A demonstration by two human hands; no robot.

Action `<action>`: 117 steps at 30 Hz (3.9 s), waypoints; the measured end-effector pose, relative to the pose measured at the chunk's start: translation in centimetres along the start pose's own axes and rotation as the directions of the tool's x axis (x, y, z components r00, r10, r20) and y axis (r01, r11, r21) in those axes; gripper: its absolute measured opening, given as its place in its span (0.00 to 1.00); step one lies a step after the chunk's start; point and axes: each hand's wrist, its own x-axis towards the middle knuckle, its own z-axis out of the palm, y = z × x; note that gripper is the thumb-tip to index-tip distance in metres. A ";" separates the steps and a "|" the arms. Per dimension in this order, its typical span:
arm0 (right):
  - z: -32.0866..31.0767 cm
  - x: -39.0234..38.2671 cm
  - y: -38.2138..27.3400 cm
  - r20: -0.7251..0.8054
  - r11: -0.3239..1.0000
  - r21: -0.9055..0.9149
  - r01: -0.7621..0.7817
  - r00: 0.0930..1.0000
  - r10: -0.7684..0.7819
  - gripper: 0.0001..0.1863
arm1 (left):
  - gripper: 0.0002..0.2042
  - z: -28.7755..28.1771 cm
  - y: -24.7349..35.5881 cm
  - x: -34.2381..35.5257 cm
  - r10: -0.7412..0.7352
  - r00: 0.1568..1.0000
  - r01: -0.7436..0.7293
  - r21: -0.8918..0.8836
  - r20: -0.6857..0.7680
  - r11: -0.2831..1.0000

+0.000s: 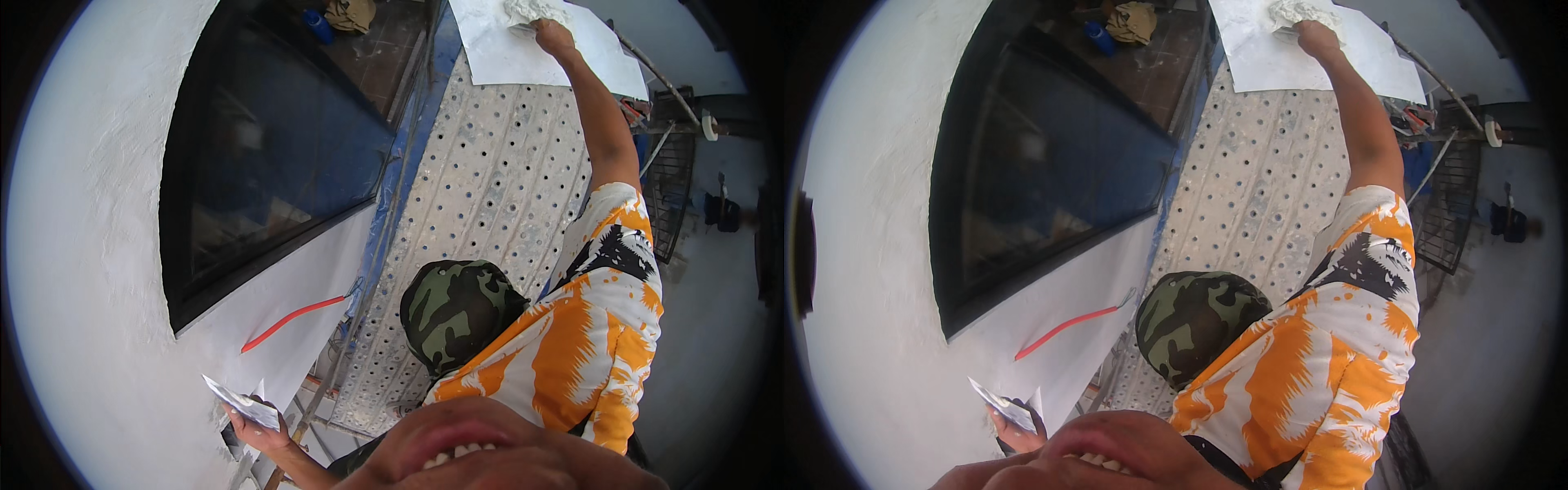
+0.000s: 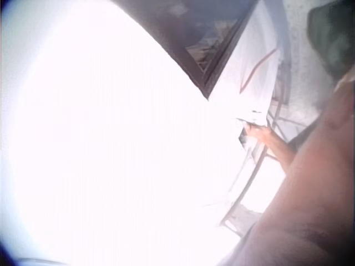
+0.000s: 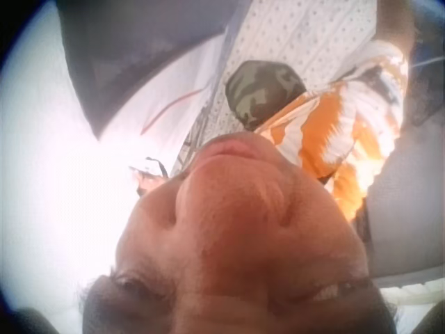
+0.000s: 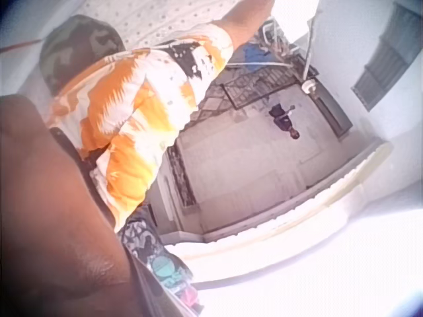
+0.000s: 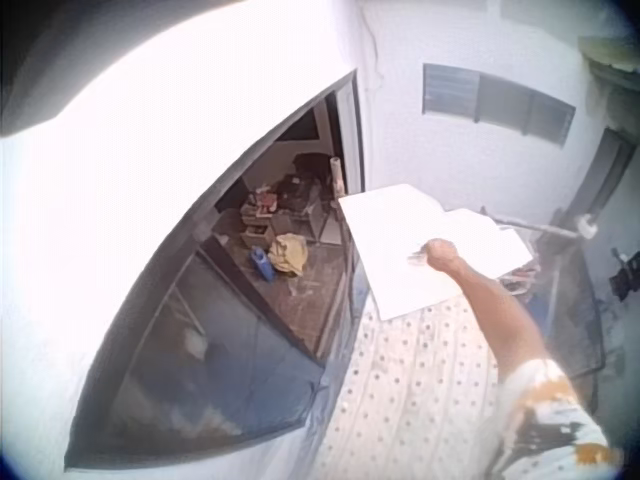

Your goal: The person applies plaster to a wall using a trowel and a hawk. They repeatedly scoop plaster from the hawk and spread it onto the wall surface, smoothing it out.

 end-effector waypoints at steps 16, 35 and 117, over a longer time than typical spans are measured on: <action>-1.2 -5.3 -1.2 0.147 0.955 -0.142 0.261 0.960 -0.240 0.16 | 0.20 6.5 -0.1 1.4 -0.012 0.998 0.014 0.036 -0.068 0.999; -1.0 2.3 -0.5 0.125 0.999 -0.019 -0.039 0.991 0.041 0.18 | 0.23 8.3 -0.6 0.5 -0.046 0.998 0.043 0.095 0.035 0.995; -29.7 -76.0 -71.8 0.213 0.811 0.396 -0.431 -0.816 -0.538 0.25 | 0.16 -15.8 4.2 -21.7 0.034 0.549 -0.730 -0.459 -0.835 0.506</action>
